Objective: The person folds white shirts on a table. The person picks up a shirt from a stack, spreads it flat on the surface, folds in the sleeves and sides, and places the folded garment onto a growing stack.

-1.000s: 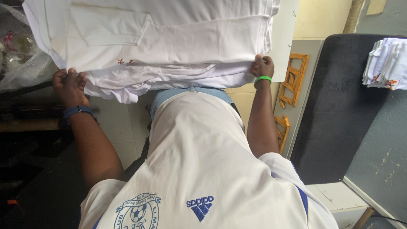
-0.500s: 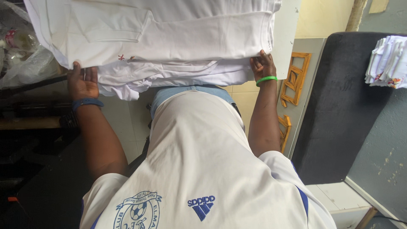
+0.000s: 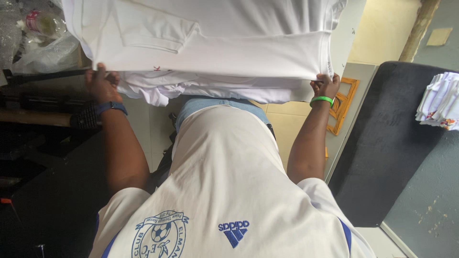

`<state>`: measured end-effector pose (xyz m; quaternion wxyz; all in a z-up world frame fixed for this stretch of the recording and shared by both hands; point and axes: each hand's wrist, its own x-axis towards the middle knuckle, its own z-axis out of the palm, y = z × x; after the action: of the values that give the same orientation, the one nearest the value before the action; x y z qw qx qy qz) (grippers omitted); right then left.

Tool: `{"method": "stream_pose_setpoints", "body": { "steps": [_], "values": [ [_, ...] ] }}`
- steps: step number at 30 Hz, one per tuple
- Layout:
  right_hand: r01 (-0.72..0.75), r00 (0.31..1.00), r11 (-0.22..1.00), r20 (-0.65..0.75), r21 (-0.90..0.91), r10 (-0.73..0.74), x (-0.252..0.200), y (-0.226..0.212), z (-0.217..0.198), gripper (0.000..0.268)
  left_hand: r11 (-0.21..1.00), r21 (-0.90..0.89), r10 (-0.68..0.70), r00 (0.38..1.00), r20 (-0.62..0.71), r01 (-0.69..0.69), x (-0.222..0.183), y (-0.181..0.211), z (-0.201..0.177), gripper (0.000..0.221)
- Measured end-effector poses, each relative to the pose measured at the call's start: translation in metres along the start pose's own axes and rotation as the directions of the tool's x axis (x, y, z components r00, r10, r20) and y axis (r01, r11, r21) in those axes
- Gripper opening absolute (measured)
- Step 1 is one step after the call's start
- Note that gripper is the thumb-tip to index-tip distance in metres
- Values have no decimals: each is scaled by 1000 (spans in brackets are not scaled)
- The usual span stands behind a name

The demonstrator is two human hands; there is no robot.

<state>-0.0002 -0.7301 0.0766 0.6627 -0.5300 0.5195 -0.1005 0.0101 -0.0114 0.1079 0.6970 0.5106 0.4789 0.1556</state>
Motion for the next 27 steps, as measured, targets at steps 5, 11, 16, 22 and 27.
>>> {"method": "stream_pose_setpoints", "body": {
  "steps": [5,11,16,22,27],
  "values": [
    [61,996,972,78,-225,-45,66,49,-22,38,992,37,-121,988,99,118,0,-10,-6,27],
    [445,700,286,131,-849,-702,-15,13,19,41,983,-22,-168,948,269,180,9,-13,-12,35],
    [692,584,208,367,-691,-724,-86,5,123,46,994,-40,-76,921,381,99,-5,4,-18,52],
    [978,186,162,891,-128,-415,-238,28,282,26,999,45,0,867,498,-26,-9,21,-25,49],
    [980,-200,-56,966,193,-163,-303,77,381,30,993,114,-20,902,431,-33,-3,25,-24,43]
  ]
}}
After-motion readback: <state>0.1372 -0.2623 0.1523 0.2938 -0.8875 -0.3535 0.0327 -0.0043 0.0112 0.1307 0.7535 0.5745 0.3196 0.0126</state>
